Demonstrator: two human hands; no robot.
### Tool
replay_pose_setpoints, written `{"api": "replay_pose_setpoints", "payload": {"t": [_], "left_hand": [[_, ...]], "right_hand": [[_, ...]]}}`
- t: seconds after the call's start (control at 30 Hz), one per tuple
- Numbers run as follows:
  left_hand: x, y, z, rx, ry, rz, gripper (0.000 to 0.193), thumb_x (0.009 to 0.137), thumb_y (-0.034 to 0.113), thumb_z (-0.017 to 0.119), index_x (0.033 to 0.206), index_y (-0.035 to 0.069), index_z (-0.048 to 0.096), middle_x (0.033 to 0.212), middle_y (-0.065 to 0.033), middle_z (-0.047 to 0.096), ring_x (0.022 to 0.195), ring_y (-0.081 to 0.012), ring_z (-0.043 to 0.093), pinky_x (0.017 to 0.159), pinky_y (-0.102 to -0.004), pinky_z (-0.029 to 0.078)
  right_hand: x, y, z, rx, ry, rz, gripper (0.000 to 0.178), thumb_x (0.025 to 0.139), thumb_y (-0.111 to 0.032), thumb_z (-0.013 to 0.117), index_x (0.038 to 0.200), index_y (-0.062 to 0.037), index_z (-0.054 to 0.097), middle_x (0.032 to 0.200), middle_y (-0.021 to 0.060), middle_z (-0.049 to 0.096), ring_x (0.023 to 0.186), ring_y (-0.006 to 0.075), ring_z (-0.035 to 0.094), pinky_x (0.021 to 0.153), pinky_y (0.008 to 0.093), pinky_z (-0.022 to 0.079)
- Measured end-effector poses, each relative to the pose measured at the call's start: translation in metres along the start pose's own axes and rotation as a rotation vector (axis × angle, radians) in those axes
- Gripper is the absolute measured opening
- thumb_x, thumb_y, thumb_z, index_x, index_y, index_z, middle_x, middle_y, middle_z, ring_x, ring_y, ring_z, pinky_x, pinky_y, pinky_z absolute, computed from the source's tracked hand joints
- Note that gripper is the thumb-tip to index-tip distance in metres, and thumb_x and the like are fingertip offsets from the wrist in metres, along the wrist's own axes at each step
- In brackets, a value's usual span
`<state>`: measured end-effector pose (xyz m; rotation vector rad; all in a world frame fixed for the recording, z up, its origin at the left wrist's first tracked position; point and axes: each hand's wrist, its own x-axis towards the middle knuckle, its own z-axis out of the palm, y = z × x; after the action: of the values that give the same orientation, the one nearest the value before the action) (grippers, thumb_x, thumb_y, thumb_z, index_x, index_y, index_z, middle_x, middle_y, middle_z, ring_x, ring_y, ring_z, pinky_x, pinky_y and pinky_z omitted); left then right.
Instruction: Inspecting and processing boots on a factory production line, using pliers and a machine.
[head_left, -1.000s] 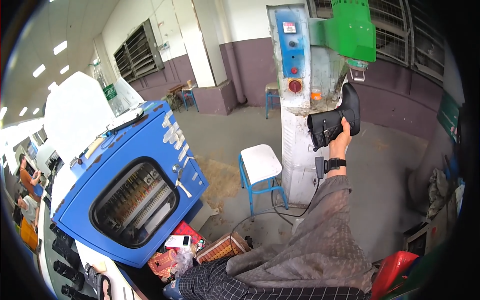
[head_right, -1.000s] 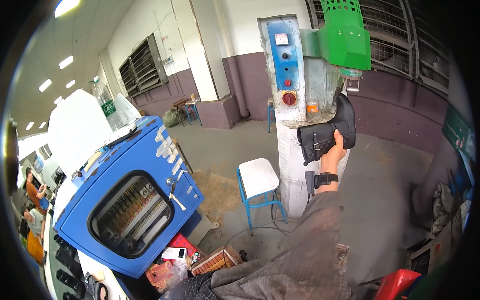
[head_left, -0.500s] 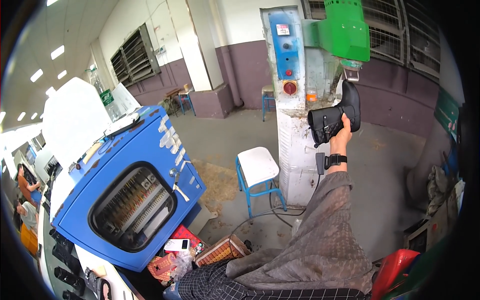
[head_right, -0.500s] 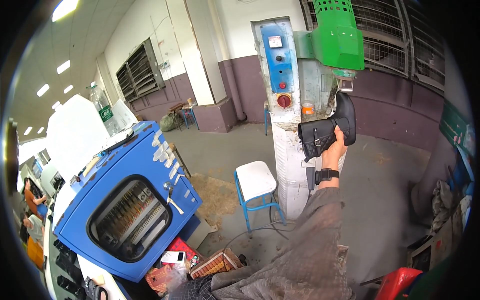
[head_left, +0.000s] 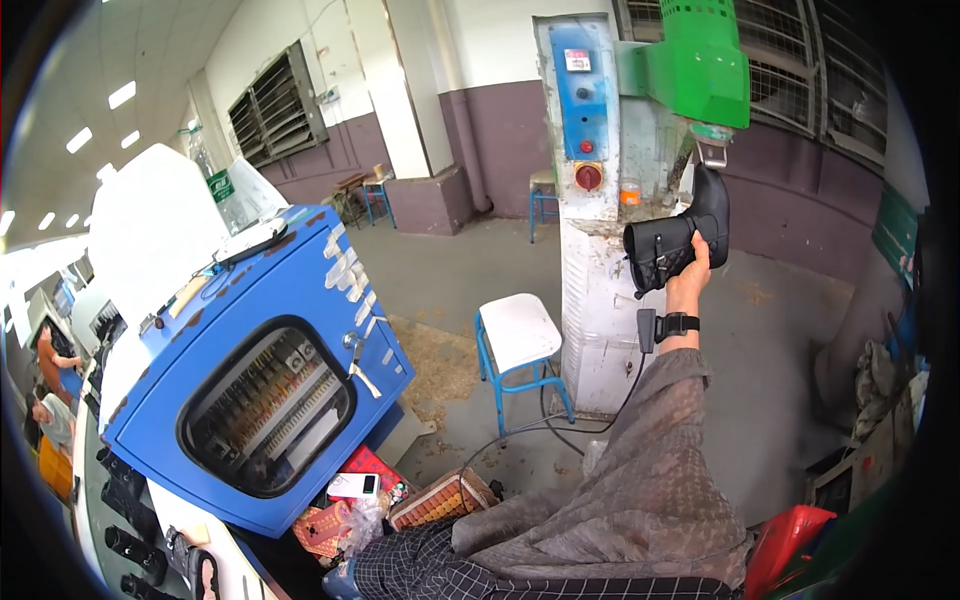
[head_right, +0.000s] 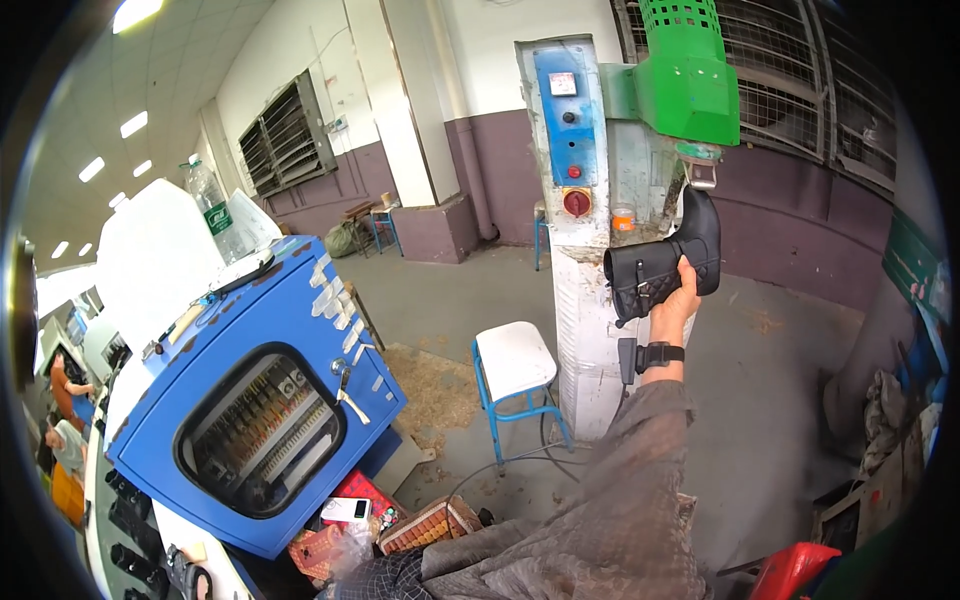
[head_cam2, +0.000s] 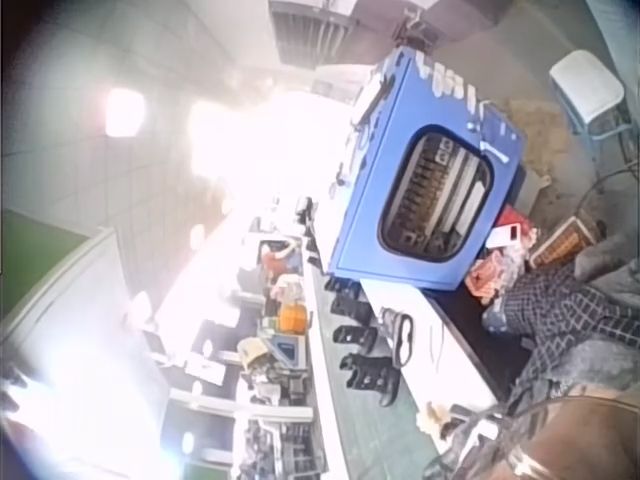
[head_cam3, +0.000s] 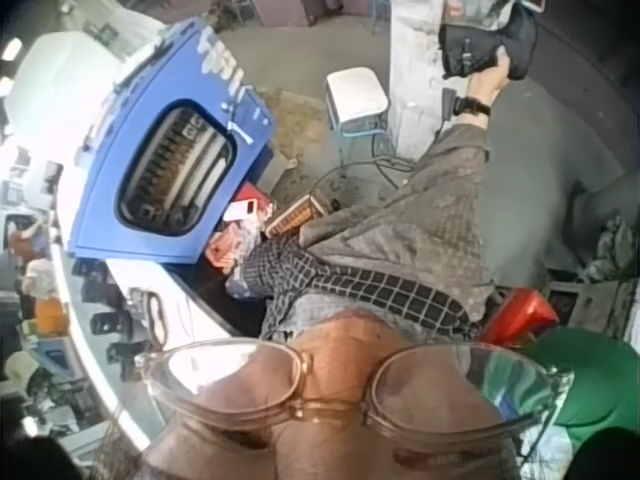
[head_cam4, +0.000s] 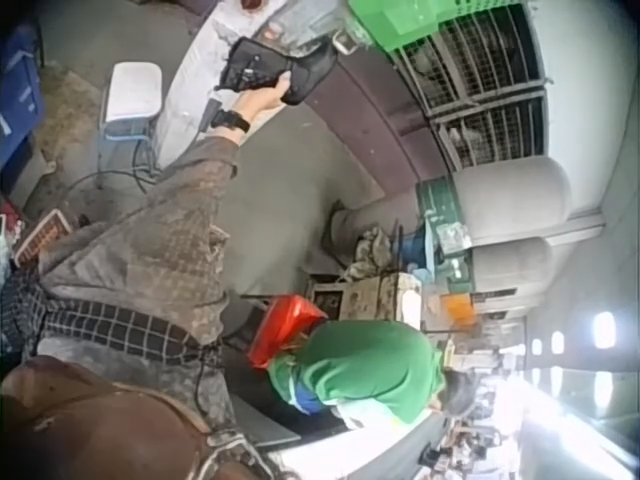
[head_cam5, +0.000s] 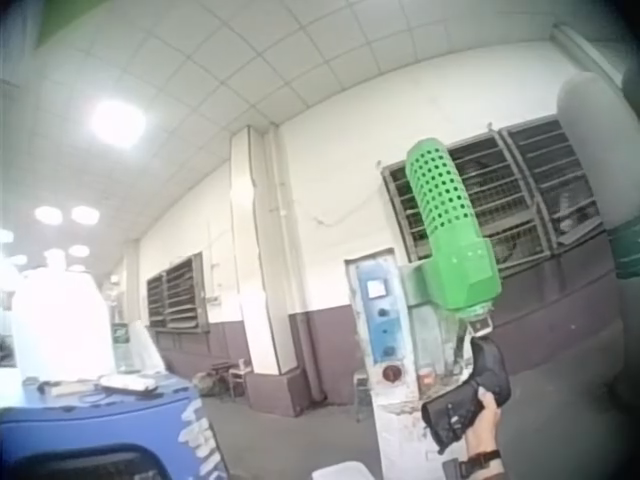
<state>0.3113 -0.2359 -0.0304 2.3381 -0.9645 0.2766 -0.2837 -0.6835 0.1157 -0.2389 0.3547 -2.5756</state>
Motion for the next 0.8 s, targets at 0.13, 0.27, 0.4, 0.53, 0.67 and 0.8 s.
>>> {"api": "replay_pose_setpoints", "payload": {"t": [0.13,0.27,0.4,0.53,0.67,0.8], "left_hand": [[-0.002,-0.005,-0.004,0.005,0.006,-0.011,0.052,0.079,0.05,0.067,0.099,0.002,0.067,0.076,-0.0105,0.063,0.066,-0.0349,0.062,0.059,-0.0476,0.05],[-0.004,-0.009,-0.009,0.012,0.016,-0.023,0.052,0.079,0.05,0.067,0.099,0.002,0.067,0.076,-0.0105,0.063,0.066,-0.0349,0.062,0.059,-0.0476,0.05],[-0.007,-0.013,-0.013,0.018,0.024,-0.034,0.051,0.079,0.05,0.067,0.099,0.002,0.067,0.076,-0.0105,0.063,0.067,-0.0348,0.062,0.059,-0.0475,0.05],[-0.01,-0.019,-0.017,0.027,0.033,-0.05,0.051,0.079,0.049,0.067,0.099,0.002,0.067,0.076,-0.0105,0.063,0.067,-0.0348,0.062,0.059,-0.0475,0.05],[-0.012,-0.028,-0.02,0.038,0.043,-0.069,0.051,0.079,0.049,0.067,0.099,0.002,0.067,0.076,-0.0105,0.063,0.067,-0.0347,0.062,0.059,-0.0474,0.05],[-0.015,-0.037,-0.023,0.044,0.055,-0.084,0.05,0.079,0.049,0.067,0.099,0.002,0.067,0.077,-0.0106,0.063,0.067,-0.0347,0.062,0.059,-0.0474,0.05]], "right_hand": [[-0.003,-0.001,0.002,0.022,-0.016,0.01,0.032,0.072,-0.009,0.076,0.098,0.007,0.065,0.096,0.0121,0.068,0.079,0.0232,0.067,0.073,0.0347,0.057],[-0.002,0.001,-0.001,0.035,-0.031,0.034,0.031,0.073,-0.008,0.075,0.098,0.0065,0.065,0.096,0.012,0.068,0.079,0.0232,0.067,0.074,0.0345,0.057],[0.003,0.005,-0.006,0.002,-0.051,0.043,0.035,0.075,-0.013,0.075,0.105,0.0018,0.063,0.103,0.0105,0.067,0.088,0.0245,0.067,0.082,0.0364,0.056],[0.006,0.008,-0.009,0.016,-0.079,0.068,0.034,0.076,-0.014,0.074,0.105,0.0011,0.064,0.102,0.01,0.068,0.088,0.0241,0.067,0.083,0.0364,0.056],[0.007,0.008,-0.01,0.005,-0.069,0.066,0.032,0.076,-0.015,0.074,0.103,0.0003,0.064,0.101,0.0093,0.068,0.088,0.0237,0.067,0.082,0.0364,0.055],[0.008,0.006,-0.011,0.0,-0.071,0.067,0.03,0.077,-0.015,0.073,0.101,-0.0002,0.065,0.101,0.0094,0.068,0.088,0.0235,0.067,0.082,0.0363,0.055]]}}
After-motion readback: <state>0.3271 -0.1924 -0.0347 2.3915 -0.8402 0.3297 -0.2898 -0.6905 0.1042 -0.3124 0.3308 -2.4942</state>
